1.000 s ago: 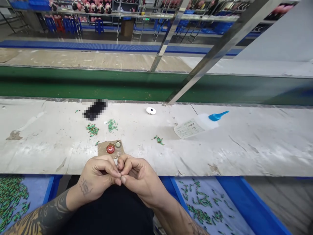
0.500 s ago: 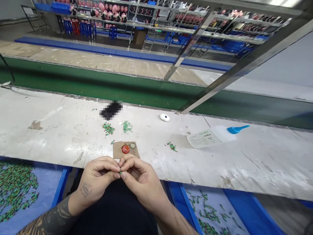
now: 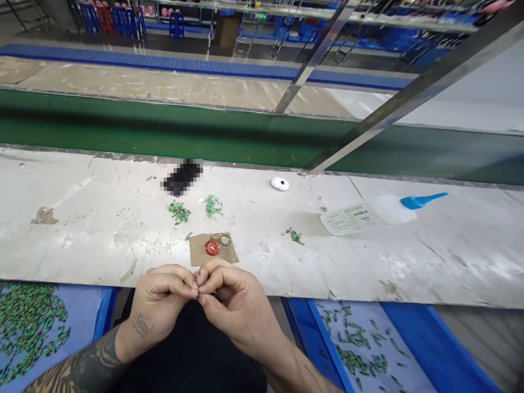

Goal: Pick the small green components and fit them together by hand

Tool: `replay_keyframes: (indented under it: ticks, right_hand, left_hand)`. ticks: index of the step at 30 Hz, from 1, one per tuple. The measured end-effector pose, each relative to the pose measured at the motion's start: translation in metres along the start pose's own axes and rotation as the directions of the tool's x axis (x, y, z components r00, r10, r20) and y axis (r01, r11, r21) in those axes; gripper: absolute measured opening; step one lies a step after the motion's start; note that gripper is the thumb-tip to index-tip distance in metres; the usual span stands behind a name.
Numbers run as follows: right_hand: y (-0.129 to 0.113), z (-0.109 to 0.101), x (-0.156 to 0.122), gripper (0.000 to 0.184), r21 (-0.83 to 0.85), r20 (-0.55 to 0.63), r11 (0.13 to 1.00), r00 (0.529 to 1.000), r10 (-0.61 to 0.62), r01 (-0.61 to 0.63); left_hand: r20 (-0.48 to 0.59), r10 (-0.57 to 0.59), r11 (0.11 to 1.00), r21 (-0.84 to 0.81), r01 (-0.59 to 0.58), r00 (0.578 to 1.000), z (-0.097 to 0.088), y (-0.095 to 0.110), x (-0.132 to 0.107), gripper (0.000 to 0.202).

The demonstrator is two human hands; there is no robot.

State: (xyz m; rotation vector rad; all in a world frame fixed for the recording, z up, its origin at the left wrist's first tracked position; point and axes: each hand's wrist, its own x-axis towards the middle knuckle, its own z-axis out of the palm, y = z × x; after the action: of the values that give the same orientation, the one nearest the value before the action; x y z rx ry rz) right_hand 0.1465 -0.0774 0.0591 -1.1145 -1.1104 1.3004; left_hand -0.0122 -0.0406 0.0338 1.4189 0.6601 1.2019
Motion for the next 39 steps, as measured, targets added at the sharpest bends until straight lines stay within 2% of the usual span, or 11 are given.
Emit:
replay_keyframes:
  ticks: [6,13,18,26,32,39]
  right_hand:
    - [0.001,-0.009,0.012,0.014,0.092,-0.013,0.996,1.0,-0.002,0.004]
    - [-0.002,-0.022,0.022,0.018,0.009,-0.1,0.996,0.991,-0.088,0.089]
    - [0.001,-0.036,0.027,0.019,-0.007,-0.109,0.997,0.991,-0.079,0.078]
    - [0.008,-0.051,0.03,0.024,-0.049,-0.085,0.994,0.991,-0.104,0.1]
    - [0.008,-0.057,0.03,0.024,-0.048,-0.07,0.989,0.987,-0.142,0.139]
    - [0.006,-0.06,0.03,0.022,-0.086,-0.067,0.991,0.992,-0.106,0.1]
  left_hand:
    - [0.006,0.019,1.0,-0.011,-0.019,1.0,0.002,-0.009,0.01,0.022]
    - [-0.033,-0.138,0.978,-0.165,0.131,0.99,0.015,-0.025,0.029,0.015]
    - [-0.039,-0.136,0.98,-0.152,0.128,0.99,0.025,-0.029,0.037,0.013]
    - [-0.072,-0.103,0.987,-0.129,0.093,0.992,0.034,-0.037,0.04,0.02]
    - [-0.089,-0.156,0.977,-0.16,0.141,0.984,0.038,-0.042,0.037,0.018]
    - [-0.071,-0.188,0.972,-0.155,0.175,0.98,0.039,-0.041,0.032,0.019]
